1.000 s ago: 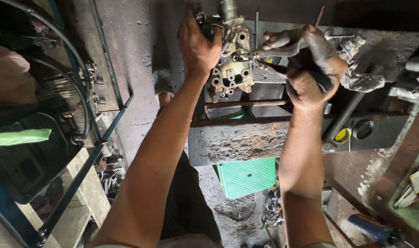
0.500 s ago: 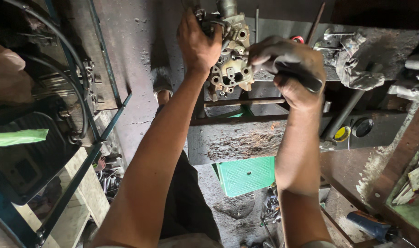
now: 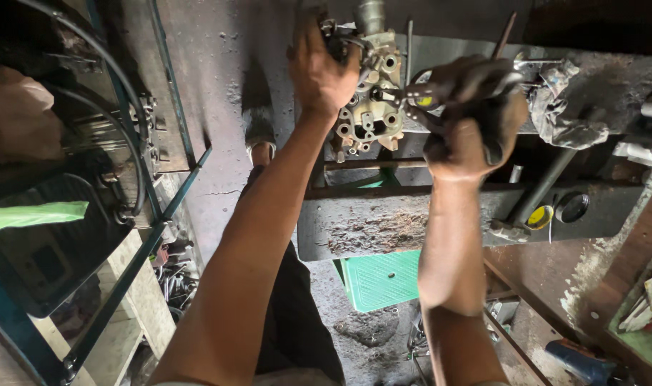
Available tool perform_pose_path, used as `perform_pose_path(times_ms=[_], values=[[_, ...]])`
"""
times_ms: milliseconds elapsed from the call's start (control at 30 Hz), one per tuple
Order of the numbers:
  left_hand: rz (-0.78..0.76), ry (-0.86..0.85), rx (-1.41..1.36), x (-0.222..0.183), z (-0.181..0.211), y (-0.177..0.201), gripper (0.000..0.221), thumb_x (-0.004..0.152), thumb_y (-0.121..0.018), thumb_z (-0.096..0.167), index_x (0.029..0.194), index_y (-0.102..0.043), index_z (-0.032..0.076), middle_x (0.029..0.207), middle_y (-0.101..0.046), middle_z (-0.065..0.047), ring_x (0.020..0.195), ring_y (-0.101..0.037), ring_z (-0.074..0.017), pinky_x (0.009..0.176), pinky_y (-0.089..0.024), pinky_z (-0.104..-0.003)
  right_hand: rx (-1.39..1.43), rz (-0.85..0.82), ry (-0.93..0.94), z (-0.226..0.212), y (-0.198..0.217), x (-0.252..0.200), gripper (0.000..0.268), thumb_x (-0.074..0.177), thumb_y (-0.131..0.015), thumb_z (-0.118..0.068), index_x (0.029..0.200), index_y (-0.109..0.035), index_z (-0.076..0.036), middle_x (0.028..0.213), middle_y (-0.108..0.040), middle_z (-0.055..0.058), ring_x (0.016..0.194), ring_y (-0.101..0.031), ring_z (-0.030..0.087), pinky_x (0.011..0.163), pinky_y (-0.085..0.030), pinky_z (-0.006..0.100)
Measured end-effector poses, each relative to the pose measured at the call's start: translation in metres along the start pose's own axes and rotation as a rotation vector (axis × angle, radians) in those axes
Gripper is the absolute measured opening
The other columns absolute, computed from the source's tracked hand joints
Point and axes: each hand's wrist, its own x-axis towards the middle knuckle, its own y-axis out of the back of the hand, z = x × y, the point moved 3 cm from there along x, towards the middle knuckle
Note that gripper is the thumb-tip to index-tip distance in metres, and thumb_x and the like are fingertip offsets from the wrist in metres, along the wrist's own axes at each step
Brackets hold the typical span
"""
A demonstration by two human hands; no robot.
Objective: The person cleans engine components by hand using a cloth, then wipes and handles individual valve stems over an engine block.
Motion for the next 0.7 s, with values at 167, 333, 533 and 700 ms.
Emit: perform_pose_path(times_ms=[167, 333, 533, 700], values=[[0.018, -0.018, 0.037, -0.002, -0.005, -0.004, 0.080, 0.083, -0.078, 0.037, 0.141, -0.045, -0.006, 0.135, -0.058, -0.030, 0.121, -0.063, -0.0426, 0.110, -0.049, -0.054, -0.011, 0.044, 0.003, 0.004, -0.002, -0.014, 0.025, 0.077, -0.046, -0.001, 0.101, -0.053, -0.004, 0.086, -0.051, 0.010, 0.077, -0.050, 0.019, 0.065, -0.044, 0.034], [0.011, -0.007, 0.023, -0.004, -0.004, 0.000, 0.084, 0.079, -0.080, 0.036, 0.142, -0.043, -0.005, 0.137, -0.057, -0.029, 0.121, -0.062, -0.0431, 0.105, -0.048, -0.055, -0.111, -0.121, -0.058, -0.010, -0.018, -0.022, 0.017, 0.083, -0.040, -0.002, 0.096, -0.049, -0.006, 0.083, -0.049, 0.007, 0.072, -0.043, 0.018, 0.063, -0.037, 0.030], [0.005, 0.031, -0.034, -0.002, 0.000, 0.003, 0.074, 0.082, -0.080, 0.035, 0.139, -0.048, 0.000, 0.130, -0.062, -0.022, 0.114, -0.067, -0.0406, 0.102, -0.056, -0.050, 0.042, 0.123, 0.097, 0.007, 0.004, -0.003, 0.031, 0.072, -0.034, 0.005, 0.097, -0.048, -0.007, 0.085, -0.046, 0.006, 0.070, -0.044, 0.017, 0.057, -0.042, 0.028], [0.004, 0.047, -0.018, 0.001, -0.001, 0.003, 0.075, 0.079, -0.077, 0.035, 0.137, -0.048, -0.004, 0.126, -0.062, -0.024, 0.106, -0.069, -0.0407, 0.092, -0.058, -0.049, -0.112, 0.245, 0.173, 0.007, -0.012, -0.024, 0.030, 0.070, -0.041, 0.015, 0.091, -0.048, -0.006, 0.078, -0.045, 0.007, 0.068, -0.044, 0.017, 0.058, -0.040, 0.029]])
